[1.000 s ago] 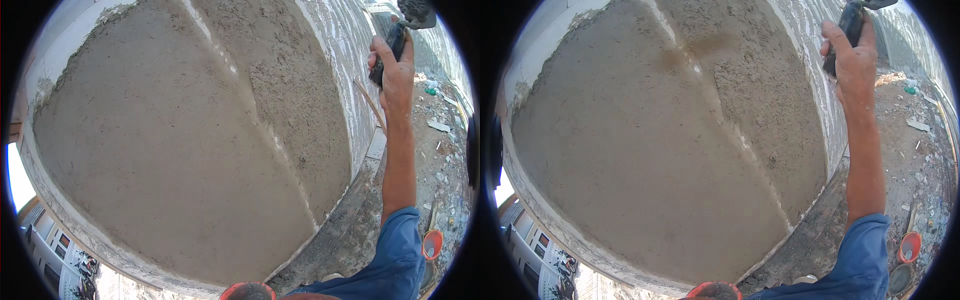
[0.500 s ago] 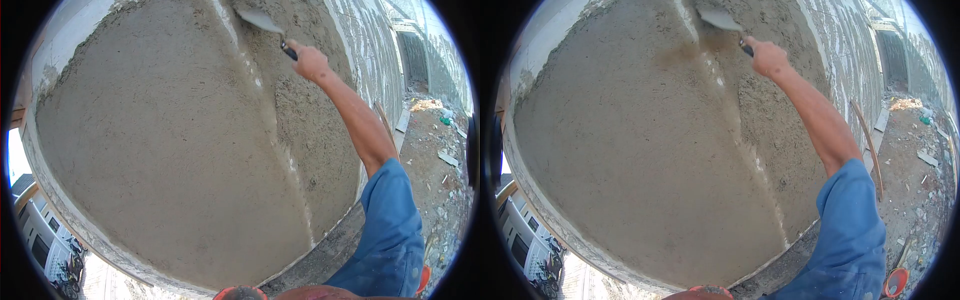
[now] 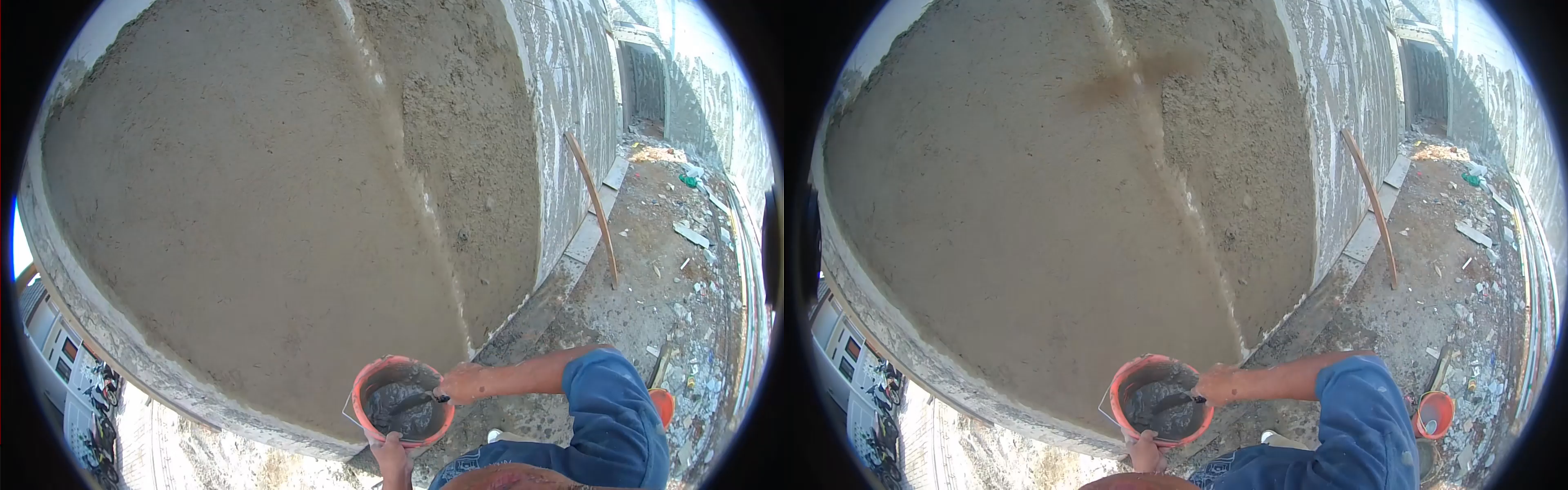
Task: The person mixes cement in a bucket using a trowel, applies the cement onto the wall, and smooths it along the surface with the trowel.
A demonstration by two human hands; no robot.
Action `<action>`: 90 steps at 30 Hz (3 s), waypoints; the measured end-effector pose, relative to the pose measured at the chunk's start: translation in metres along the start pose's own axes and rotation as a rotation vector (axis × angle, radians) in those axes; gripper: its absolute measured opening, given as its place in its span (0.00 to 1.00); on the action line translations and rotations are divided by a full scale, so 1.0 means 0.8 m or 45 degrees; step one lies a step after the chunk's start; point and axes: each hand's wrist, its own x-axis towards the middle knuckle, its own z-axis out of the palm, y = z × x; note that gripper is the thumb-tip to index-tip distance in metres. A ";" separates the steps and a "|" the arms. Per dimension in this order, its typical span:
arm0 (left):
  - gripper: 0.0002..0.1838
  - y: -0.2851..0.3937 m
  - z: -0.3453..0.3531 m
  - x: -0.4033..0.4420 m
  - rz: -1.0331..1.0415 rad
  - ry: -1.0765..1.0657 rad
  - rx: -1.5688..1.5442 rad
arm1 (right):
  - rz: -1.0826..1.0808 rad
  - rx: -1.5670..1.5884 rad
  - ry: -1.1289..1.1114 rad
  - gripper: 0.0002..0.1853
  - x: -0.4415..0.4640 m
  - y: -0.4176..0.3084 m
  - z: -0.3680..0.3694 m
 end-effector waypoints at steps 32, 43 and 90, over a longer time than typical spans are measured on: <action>0.31 -0.027 -0.089 -0.028 -0.400 0.420 -0.323 | -0.366 0.258 3.383 0.36 -0.440 0.164 -0.396; 0.33 -0.016 0.013 -0.022 -0.202 0.511 -0.411 | 0.636 -0.029 3.334 0.34 -0.185 0.320 -0.586; 0.37 -0.013 0.021 -0.025 -0.375 0.342 -0.142 | -0.653 2.193 1.218 0.40 -0.230 0.074 -0.254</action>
